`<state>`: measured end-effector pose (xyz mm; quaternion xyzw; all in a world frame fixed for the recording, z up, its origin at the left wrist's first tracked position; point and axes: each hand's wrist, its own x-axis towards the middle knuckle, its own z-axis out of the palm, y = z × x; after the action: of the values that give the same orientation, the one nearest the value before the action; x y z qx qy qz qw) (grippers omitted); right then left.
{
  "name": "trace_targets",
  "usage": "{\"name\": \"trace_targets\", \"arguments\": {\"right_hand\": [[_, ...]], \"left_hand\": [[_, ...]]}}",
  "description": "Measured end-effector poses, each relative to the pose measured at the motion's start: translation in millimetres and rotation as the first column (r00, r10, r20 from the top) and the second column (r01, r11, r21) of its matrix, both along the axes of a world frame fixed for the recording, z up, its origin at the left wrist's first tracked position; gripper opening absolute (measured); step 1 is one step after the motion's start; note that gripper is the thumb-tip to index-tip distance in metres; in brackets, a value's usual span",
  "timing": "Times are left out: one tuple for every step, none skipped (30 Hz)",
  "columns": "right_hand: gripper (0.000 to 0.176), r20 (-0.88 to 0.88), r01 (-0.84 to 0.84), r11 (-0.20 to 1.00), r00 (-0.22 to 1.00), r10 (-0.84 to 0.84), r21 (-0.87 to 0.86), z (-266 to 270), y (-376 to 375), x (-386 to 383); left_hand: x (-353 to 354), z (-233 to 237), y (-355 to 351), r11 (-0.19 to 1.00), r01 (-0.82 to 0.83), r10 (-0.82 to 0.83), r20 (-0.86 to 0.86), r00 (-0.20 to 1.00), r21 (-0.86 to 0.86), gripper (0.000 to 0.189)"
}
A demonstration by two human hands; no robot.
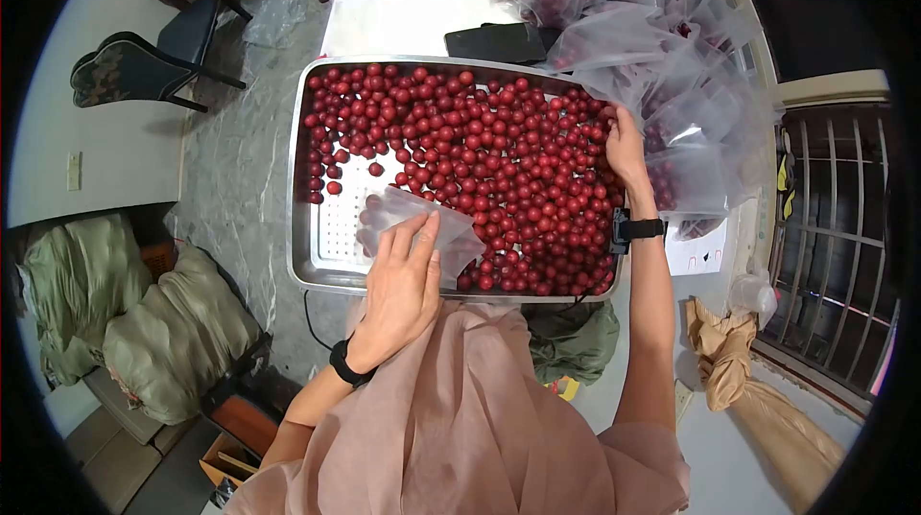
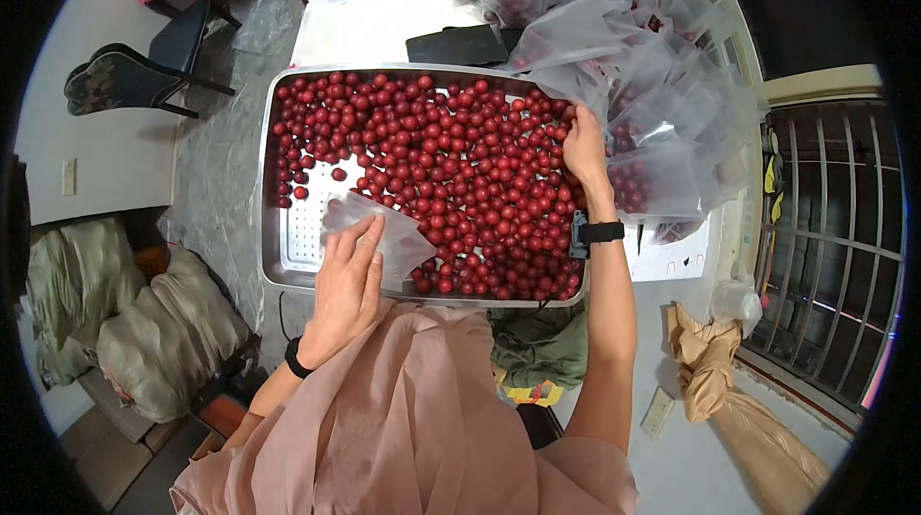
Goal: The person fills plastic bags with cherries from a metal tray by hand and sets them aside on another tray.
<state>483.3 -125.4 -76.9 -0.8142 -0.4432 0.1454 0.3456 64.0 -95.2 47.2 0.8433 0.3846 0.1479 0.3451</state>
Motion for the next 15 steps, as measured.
{"name": "trace_targets", "arguments": {"right_hand": [[0.036,0.0,0.001,1.0,1.0,-0.001,-0.002,-2.4,-0.3,2.0],[0.037,0.063,-0.003,1.0,0.998,0.003,-0.004,-4.1,-0.4,3.1],[0.038,0.126,-0.008,1.0,0.992,0.009,-0.006,-4.8,-0.5,3.5],[0.038,0.126,-0.008,1.0,0.992,0.009,-0.006,-5.2,-1.1,3.9],[0.039,0.165,-0.013,0.999,0.986,0.021,-0.049,-5.6,-2.1,4.3],[0.041,0.203,-0.016,0.996,0.978,0.034,-0.092,-4.6,-2.5,4.0],[0.041,0.204,-0.016,0.996,0.978,0.035,-0.093,-3.7,-2.5,3.8],[0.042,0.236,-0.004,0.997,0.971,0.022,-0.079,-2.9,-2.4,3.5],[0.044,0.268,0.009,0.998,0.963,0.009,-0.065,-0.8,-1.8,2.9],[0.044,0.268,0.008,0.998,0.963,0.01,-0.065,2.3,-1.0,4.0],[0.044,0.281,0.014,0.998,0.96,0.006,-0.067,6.3,0.1,6.5],[0.045,0.294,0.019,0.997,0.956,0.002,-0.068,8.6,0.8,9.7],[0.045,0.297,0.009,0.999,0.955,0.007,-0.053,10.2,1.3,11.7],[0.045,0.298,0.009,0.999,0.955,0.007,-0.053,10.9,2.4,13.0],[0.043,0.325,-0.019,0.999,0.945,0.034,-0.05,7.3,2.5,17.0]], "left_hand": [[0.3,-0.6,-0.1,1.0,0.001,-0.001,0.0,1.0,-0.002,0.045],[0.2,-1.3,0.2,1.0,0.004,-0.004,0.002,1.0,-0.001,0.046],[0.0,-1.8,0.5,1.0,0.007,-0.007,0.003,1.0,0.0,0.046],[-0.3,-1.9,0.7,1.0,0.006,-0.006,0.003,1.0,0.0,0.046],[-0.6,-2.2,0.7,1.0,0.012,-0.012,0.001,1.0,0.005,0.046],[-0.7,-2.4,0.6,1.0,0.018,-0.018,-0.001,1.0,0.009,0.046],[-0.6,-2.5,0.4,1.0,0.018,-0.018,-0.001,1.0,0.009,0.046],[-0.6,-2.3,0.3,1.0,0.018,-0.018,-0.003,1.0,0.008,0.046],[-0.5,-1.9,0.4,1.0,0.018,-0.018,-0.005,1.0,0.008,0.047],[-0.5,-1.2,0.3,1.0,0.018,-0.017,-0.005,1.0,0.007,0.047],[-0.5,-0.3,0.3,1.0,0.018,-0.018,-0.008,1.0,0.005,0.047],[-0.3,0.0,0.3,1.0,0.018,-0.018,-0.011,1.0,0.003,0.047],[0.0,-0.3,0.2,1.0,0.019,-0.019,-0.01,1.0,0.003,0.047],[0.0,-0.6,0.1,1.0,0.02,-0.02,-0.011,1.0,0.0,0.046],[0.1,-0.7,0.2,1.0,0.021,-0.021,-0.012,1.0,-0.001,0.046]]}}
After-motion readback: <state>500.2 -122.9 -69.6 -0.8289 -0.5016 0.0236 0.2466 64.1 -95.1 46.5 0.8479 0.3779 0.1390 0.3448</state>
